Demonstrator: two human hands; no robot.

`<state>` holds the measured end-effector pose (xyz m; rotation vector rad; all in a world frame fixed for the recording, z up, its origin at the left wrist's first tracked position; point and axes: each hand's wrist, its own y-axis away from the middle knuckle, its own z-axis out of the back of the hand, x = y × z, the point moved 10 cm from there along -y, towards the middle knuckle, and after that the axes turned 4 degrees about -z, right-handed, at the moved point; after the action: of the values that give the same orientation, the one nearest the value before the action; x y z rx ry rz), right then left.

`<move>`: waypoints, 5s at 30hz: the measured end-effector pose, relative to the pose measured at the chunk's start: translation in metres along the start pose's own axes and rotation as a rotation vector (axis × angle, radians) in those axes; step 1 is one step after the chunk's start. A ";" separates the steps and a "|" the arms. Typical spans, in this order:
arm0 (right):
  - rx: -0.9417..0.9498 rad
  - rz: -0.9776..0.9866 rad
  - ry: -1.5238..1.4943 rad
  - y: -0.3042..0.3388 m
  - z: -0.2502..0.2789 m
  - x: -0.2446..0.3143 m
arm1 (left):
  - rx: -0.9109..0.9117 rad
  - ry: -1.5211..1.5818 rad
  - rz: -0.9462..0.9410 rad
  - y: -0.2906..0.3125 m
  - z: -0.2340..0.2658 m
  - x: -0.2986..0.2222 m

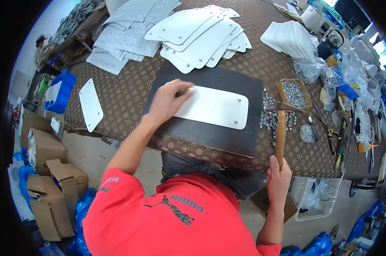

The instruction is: Hammering small metal rivets into material components for bag assembly.

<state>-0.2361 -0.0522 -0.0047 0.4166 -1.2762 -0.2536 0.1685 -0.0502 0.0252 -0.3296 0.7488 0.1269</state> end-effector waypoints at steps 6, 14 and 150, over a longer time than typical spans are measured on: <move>0.035 -0.035 -0.187 -0.031 -0.009 -0.013 | 0.177 -0.451 -0.167 0.098 0.024 0.017; 0.047 -0.027 -0.214 -0.056 -0.017 -0.020 | 0.110 -0.582 -0.340 0.154 0.030 -0.005; 0.340 0.296 0.170 0.060 -0.125 0.107 | -0.265 0.575 0.031 0.082 0.041 0.031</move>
<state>-0.0896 -0.0223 0.0862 0.5186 -1.1962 0.2487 0.1986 0.0404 0.0121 -0.6206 1.3115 0.1640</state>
